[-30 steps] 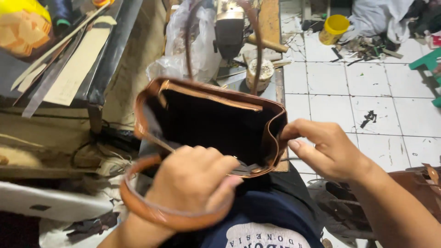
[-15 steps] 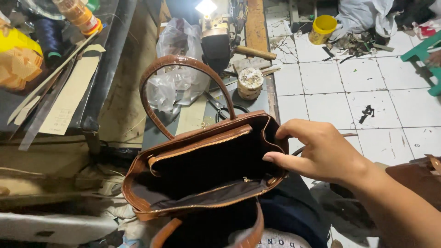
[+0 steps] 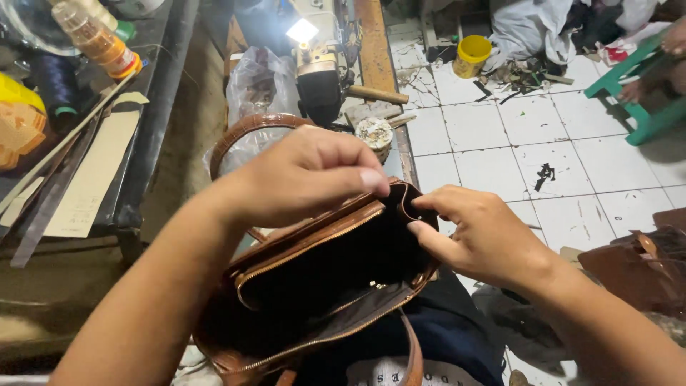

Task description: Inspecting a leather handbag for quality and construction details

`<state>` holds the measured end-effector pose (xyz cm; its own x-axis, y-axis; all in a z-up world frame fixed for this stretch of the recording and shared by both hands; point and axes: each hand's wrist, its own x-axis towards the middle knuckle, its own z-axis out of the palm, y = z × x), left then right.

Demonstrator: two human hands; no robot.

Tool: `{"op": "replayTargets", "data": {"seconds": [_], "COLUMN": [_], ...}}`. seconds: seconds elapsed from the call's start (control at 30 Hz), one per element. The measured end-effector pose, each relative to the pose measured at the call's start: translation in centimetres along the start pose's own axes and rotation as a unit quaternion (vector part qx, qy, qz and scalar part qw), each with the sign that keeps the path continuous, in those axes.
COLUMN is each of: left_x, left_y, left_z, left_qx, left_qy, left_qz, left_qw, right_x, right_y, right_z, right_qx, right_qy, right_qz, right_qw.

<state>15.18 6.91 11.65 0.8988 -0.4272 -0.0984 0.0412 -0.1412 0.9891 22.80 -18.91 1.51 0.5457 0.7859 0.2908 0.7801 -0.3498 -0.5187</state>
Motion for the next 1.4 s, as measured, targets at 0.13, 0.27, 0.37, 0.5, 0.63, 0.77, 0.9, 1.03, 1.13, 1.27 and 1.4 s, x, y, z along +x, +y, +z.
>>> {"op": "replayTargets", "data": {"seconds": [0.13, 0.27, 0.37, 0.5, 0.63, 0.77, 0.9, 1.03, 1.13, 1.27, 1.4], "left_x": [3.2, 4.0, 4.5, 4.5, 4.6, 4.9, 5.2, 5.3, 5.2, 5.3, 5.3], "left_y": [-5.2, -7.1, -7.4, -7.3, -7.5, -8.1, -8.6, -8.7, -9.0, -9.0, -8.8], "left_z": [2.4, 4.4, 4.1, 4.0, 4.1, 4.0, 3.8, 3.9, 4.3, 4.7, 4.3], "left_qx": [0.428, 0.467, 0.484, 0.500, 0.519, 0.535, 0.541, 0.559, 0.581, 0.553, 0.532], "left_qy": [0.111, 0.199, 0.238, 0.230, 0.229, 0.233, 0.236, 0.226, 0.226, 0.226, 0.218], "left_qz": [0.044, -0.017, -0.032, -0.048, -0.032, 0.001, 0.010, 0.028, 0.044, 0.032, 0.034], "left_qw": [0.896, 0.861, 0.842, 0.833, 0.823, 0.812, 0.807, 0.797, 0.781, 0.801, 0.818], "right_x": [0.4, 0.7, 0.9, 1.4, 1.6, 1.5, 1.5, 1.4, 1.4, 1.5, 1.3], "right_y": [-0.9, -0.6, -1.2, -1.8, -1.5, -1.2, -0.7, -0.4, -0.3, -0.4, 0.2], "right_z": [0.7, 1.7, 1.5, 1.3, 1.2, 1.0, 1.0, 1.1, 0.9, 0.6, 0.6], "right_qx": [-0.020, -0.063, -0.072, -0.084, -0.085, -0.067, -0.071, -0.033, -0.026, -0.014, 0.015], "right_qy": [0.046, 0.105, 0.090, 0.090, 0.087, 0.089, 0.073, 0.071, 0.070, 0.067, 0.051], "right_qz": [0.008, -0.004, 0.009, 0.016, 0.001, 0.010, 0.018, 0.031, 0.036, 0.023, 0.022], "right_qw": [0.999, 0.993, 0.993, 0.992, 0.993, 0.994, 0.995, 0.996, 0.997, 0.997, 0.998]}}
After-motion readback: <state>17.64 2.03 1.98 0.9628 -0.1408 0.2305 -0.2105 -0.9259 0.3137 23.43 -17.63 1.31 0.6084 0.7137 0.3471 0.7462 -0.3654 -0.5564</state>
